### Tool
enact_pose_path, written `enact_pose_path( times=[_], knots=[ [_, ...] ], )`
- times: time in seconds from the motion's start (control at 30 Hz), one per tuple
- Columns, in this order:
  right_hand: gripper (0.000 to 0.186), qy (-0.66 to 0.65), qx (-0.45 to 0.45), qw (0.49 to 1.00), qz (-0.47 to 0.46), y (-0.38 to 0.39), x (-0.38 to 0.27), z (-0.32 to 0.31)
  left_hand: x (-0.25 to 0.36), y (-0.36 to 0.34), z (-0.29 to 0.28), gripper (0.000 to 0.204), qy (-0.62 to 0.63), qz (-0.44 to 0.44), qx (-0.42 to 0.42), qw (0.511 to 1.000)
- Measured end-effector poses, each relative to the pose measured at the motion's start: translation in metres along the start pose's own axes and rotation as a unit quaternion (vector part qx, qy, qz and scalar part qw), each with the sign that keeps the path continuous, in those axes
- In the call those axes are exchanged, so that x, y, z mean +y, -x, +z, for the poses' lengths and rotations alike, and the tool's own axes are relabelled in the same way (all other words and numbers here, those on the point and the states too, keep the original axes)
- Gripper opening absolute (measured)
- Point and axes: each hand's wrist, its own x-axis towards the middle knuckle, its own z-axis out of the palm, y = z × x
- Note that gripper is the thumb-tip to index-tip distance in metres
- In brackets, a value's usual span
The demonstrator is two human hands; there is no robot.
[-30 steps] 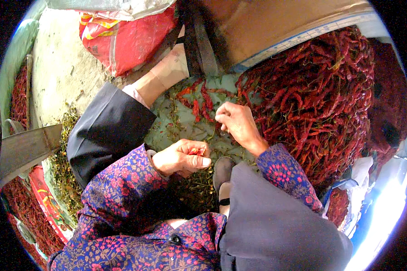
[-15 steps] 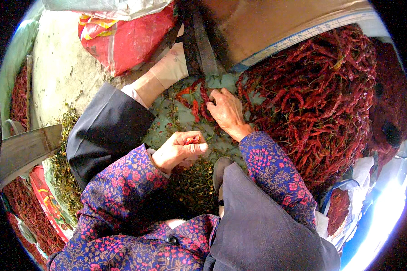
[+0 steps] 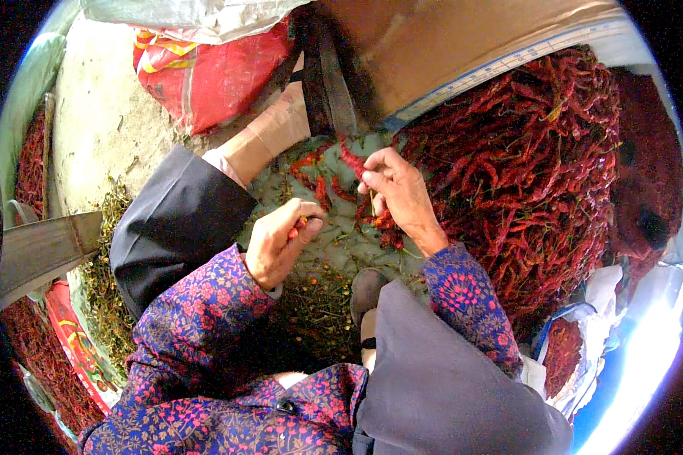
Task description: The person sits on the floor and removes stems from dried red chili peppers by hand. They pick up individual peppers, pull off the stems, and place the peppers into a pile while discarding the stems.
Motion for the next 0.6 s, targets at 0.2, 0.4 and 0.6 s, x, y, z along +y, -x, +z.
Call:
enact_pose_path(
  times=[0.2,0.4,0.6],
  knots=[
    [0.016,0.199,-0.107,0.972,-0.061,0.040,-0.026,0.028,0.001,-0.004,0.005,0.052,-0.267,0.205,-0.043,0.941],
    [0.020,0.028,-0.157,0.982,0.103,0.047,-0.001,0.010,-0.010,0.006,0.014,0.051,-0.173,0.173,-0.100,0.964],
    [0.012,0.170,-0.173,0.964,0.107,0.054,-0.004,0.009,-0.019,0.012,0.022,0.033,-0.144,0.100,-0.132,0.976]
  ],
)
